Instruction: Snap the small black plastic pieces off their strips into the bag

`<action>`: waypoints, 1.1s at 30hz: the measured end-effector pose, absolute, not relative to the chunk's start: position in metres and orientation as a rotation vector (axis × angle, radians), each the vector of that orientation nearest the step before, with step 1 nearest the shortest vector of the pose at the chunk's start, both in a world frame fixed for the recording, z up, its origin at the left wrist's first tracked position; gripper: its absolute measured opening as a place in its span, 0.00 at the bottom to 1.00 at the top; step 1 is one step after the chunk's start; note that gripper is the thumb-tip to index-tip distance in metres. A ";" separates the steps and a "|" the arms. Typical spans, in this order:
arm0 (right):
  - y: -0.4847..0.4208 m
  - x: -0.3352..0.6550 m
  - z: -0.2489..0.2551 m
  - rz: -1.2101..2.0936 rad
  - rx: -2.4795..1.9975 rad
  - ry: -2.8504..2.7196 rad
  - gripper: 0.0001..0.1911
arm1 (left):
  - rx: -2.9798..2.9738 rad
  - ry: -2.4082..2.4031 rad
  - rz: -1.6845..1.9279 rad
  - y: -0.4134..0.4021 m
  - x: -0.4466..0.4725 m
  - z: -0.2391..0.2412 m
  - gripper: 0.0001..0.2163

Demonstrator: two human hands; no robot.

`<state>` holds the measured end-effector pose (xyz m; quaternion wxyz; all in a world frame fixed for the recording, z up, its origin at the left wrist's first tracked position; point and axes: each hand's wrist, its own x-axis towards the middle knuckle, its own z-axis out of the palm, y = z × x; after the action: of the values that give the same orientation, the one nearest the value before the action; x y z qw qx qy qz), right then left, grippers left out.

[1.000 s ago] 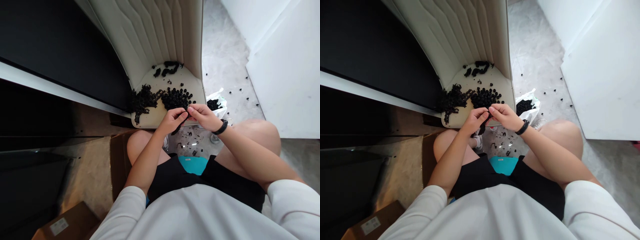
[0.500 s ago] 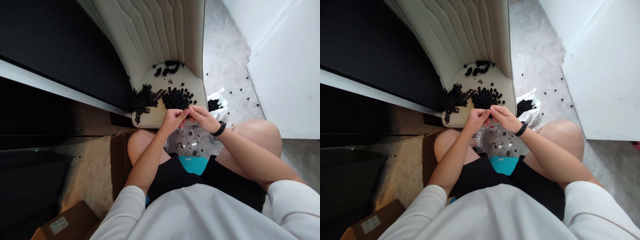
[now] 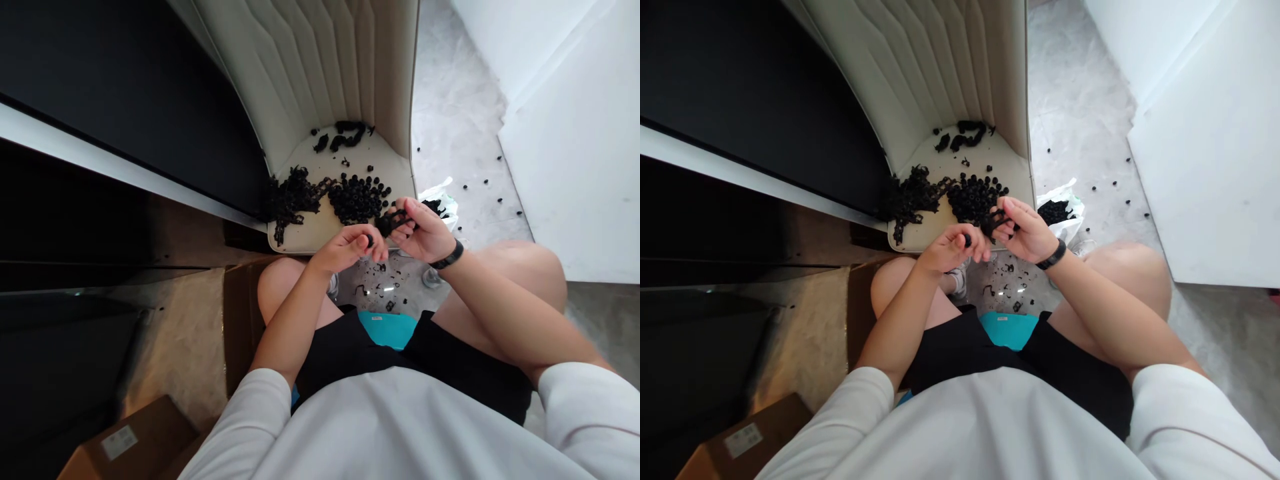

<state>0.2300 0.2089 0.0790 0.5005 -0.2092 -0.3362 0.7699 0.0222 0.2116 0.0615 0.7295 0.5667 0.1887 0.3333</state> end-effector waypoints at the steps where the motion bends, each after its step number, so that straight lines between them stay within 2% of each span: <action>1: 0.210 0.230 0.078 1.850 -0.507 -0.803 0.30 | 1.280 0.403 0.730 0.212 0.022 0.063 0.27; 4: 0.212 0.234 0.075 1.776 -0.543 -0.927 0.31 | 1.365 0.451 0.713 0.215 0.018 0.069 0.24; 10: 0.217 0.264 0.082 1.461 -0.640 -1.637 0.33 | 1.579 0.555 0.816 0.229 0.002 0.082 0.14; 19: 0.211 0.264 0.089 1.434 -0.570 -1.845 0.32 | 1.860 1.238 0.988 0.280 -0.025 0.066 0.08; 23: 0.207 0.256 0.082 1.439 -0.548 -1.928 0.30 | 2.031 1.597 0.994 0.311 -0.026 0.052 0.07; 27: 0.205 0.252 0.077 1.438 -0.573 -1.988 0.31 | 1.959 1.898 0.975 0.322 -0.013 0.029 0.07; 33: 0.202 0.250 0.073 1.438 -0.595 -1.985 0.31 | 1.862 2.024 0.835 0.321 0.005 0.015 0.10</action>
<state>0.2500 0.2022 0.0731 0.3046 -0.2248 -0.7495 0.5430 0.0049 0.3210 0.0149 0.1333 0.6422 0.6978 0.2879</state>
